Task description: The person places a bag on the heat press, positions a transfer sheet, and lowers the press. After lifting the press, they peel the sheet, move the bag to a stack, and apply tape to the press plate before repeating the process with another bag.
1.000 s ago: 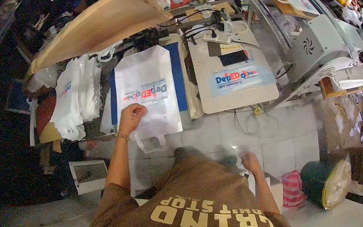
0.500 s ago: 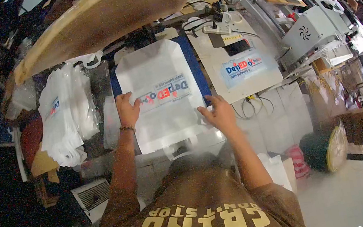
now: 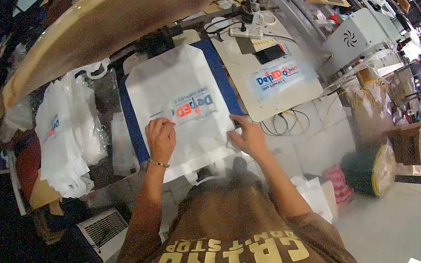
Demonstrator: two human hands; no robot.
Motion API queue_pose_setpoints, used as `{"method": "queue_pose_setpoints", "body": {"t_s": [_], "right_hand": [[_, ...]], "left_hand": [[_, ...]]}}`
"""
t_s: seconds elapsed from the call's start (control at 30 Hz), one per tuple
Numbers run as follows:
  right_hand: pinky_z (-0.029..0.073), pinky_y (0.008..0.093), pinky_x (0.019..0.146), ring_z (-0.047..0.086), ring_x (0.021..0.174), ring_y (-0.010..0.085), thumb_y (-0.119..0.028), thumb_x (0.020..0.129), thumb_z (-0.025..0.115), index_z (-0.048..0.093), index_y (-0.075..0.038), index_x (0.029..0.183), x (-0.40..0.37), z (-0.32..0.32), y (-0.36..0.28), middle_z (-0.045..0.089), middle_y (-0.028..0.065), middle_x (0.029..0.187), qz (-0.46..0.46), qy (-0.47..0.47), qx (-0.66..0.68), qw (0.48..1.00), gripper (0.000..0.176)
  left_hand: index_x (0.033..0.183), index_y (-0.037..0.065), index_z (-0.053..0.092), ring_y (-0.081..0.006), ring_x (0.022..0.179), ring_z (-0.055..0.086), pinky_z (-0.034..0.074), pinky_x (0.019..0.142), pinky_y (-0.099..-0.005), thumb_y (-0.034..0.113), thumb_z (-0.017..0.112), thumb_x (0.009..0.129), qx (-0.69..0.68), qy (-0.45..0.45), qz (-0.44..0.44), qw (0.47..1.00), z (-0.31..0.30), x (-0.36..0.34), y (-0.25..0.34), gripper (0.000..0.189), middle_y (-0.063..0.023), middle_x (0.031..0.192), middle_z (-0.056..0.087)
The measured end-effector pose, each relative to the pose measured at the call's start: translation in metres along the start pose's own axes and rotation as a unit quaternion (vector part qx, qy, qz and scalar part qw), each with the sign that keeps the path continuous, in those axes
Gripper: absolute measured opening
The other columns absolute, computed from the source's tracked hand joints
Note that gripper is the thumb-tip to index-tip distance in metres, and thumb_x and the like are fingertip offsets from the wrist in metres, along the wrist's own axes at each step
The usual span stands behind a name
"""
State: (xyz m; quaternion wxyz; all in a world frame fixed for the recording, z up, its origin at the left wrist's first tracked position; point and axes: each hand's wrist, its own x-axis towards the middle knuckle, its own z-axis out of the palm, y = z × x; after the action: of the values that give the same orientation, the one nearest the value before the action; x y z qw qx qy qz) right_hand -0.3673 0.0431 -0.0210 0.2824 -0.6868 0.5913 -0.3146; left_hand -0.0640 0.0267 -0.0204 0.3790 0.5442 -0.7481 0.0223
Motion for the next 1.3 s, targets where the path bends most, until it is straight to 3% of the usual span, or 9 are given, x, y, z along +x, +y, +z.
{"method": "queue_pose_setpoints", "body": {"t_s": [0.13, 0.27, 0.6, 0.97, 1.03, 1.3], "right_hand": [[0.05, 0.0398, 0.061, 0.064, 0.062, 0.0274, -0.03, 0.078, 0.076, 0.06, -0.014, 0.132, 0.0, -0.003, -0.007, 0.073, 0.0138, 0.09, 0.054, -0.03, -0.011, 0.998, 0.058], [0.05, 0.04, 0.061, 0.064, 0.062, 0.0282, -0.031, 0.078, 0.076, 0.06, -0.015, 0.132, 0.001, -0.003, -0.002, 0.072, 0.0143, 0.088, 0.029, -0.023, -0.032, 0.999, 0.058], [0.052, 0.0427, 0.064, 0.068, 0.07, 0.0325, -0.033, 0.078, 0.076, 0.059, -0.017, 0.132, 0.002, -0.003, -0.002, 0.074, 0.0147, 0.092, 0.049, -0.037, -0.011, 0.998, 0.058], [0.052, 0.0434, 0.064, 0.069, 0.073, 0.0336, -0.033, 0.078, 0.075, 0.059, -0.017, 0.133, 0.002, -0.005, -0.005, 0.074, 0.0148, 0.094, 0.049, -0.041, -0.025, 0.998, 0.059], [0.052, 0.0436, 0.065, 0.07, 0.075, 0.0343, -0.033, 0.079, 0.075, 0.059, -0.016, 0.133, 0.003, -0.009, -0.011, 0.074, 0.0155, 0.094, 0.082, -0.061, -0.025, 0.994, 0.059], [0.052, 0.0431, 0.066, 0.068, 0.071, 0.0324, -0.036, 0.08, 0.074, 0.059, -0.016, 0.133, 0.002, -0.006, -0.004, 0.073, 0.0155, 0.091, 0.05, -0.041, -0.026, 0.998, 0.058]], "left_hand": [[0.081, 0.008, 0.068, -0.0273, 0.092, 0.059, 0.044, 0.084, -0.0435, 0.003, 0.068, 0.073, -0.003, -0.001, 0.028, 1.0, 0.0, -0.007, 0.011, 0.009, -0.0043, 0.094, 0.065], [0.078, 0.008, 0.068, -0.0268, 0.092, 0.061, 0.044, 0.086, -0.0432, 0.003, 0.068, 0.072, -0.048, -0.032, 0.06, 0.996, 0.001, -0.01, 0.019, 0.007, -0.0043, 0.094, 0.068], [0.073, 0.007, 0.063, -0.0247, 0.089, 0.061, 0.043, 0.087, -0.0422, 0.0, 0.065, 0.069, -0.091, -0.062, 0.054, 0.992, 0.005, -0.018, 0.035, 0.009, -0.0025, 0.088, 0.069], [0.074, 0.006, 0.061, -0.0259, 0.081, 0.06, 0.044, 0.078, -0.039, 0.0, 0.061, 0.067, -0.126, -0.074, 0.061, 0.987, 0.004, -0.017, 0.051, 0.009, -0.0048, 0.082, 0.064], [0.073, 0.006, 0.061, -0.0258, 0.08, 0.061, 0.044, 0.078, -0.0395, -0.002, 0.062, 0.067, -0.138, -0.085, 0.062, 0.985, 0.005, -0.018, 0.054, 0.01, -0.0047, 0.082, 0.065], [0.075, 0.006, 0.06, -0.0271, 0.078, 0.061, 0.044, 0.076, -0.0385, -0.003, 0.063, 0.066, -0.148, -0.098, 0.046, 0.983, 0.0, -0.016, 0.063, 0.013, -0.0057, 0.079, 0.064]]}}
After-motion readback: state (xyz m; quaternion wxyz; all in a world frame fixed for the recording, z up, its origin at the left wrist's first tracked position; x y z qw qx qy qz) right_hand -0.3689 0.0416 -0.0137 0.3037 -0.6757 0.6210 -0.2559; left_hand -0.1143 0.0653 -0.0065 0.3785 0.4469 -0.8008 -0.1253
